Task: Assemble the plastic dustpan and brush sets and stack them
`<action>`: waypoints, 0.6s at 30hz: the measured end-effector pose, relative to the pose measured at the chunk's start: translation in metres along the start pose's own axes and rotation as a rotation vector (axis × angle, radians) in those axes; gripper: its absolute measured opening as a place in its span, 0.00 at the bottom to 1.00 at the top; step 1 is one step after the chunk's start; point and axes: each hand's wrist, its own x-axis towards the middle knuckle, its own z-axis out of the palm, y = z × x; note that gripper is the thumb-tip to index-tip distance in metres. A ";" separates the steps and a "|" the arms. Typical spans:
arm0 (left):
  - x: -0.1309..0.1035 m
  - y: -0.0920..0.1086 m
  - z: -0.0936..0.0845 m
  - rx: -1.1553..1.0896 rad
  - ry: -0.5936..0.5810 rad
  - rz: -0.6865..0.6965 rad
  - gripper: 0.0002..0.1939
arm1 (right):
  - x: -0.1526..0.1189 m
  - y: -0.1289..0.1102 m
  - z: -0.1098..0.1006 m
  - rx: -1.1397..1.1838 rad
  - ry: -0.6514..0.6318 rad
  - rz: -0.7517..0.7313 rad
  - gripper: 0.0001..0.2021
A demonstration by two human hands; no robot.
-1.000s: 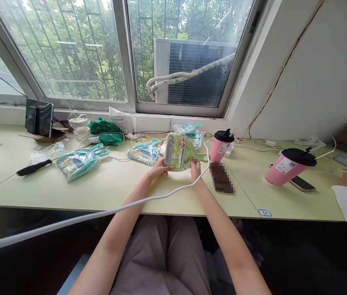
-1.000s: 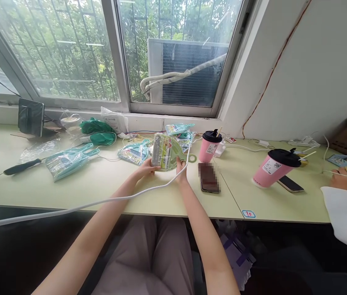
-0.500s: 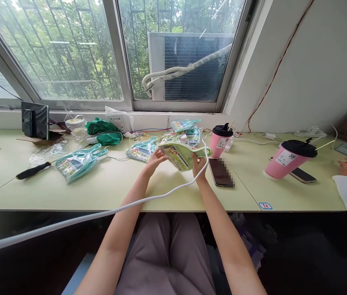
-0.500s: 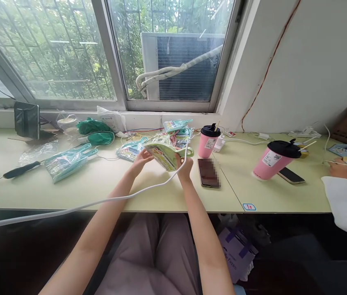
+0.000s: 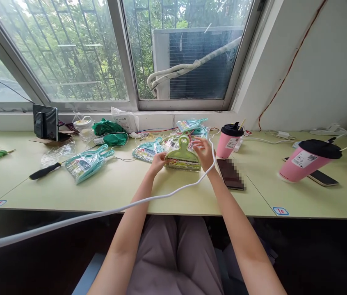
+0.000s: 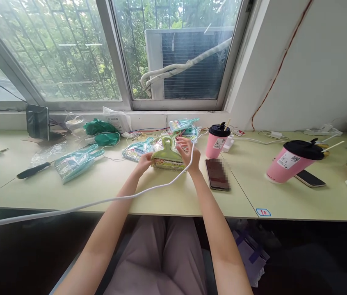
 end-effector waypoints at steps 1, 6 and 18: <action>-0.001 0.000 -0.001 -0.010 -0.006 -0.012 0.17 | -0.009 0.008 -0.001 0.026 0.001 0.041 0.28; -0.006 0.000 0.003 -0.053 -0.083 -0.037 0.25 | -0.040 0.037 0.003 -0.126 -0.110 0.131 0.31; 0.000 -0.003 0.006 -0.040 0.315 0.064 0.24 | -0.046 0.035 0.005 -0.178 -0.041 0.171 0.32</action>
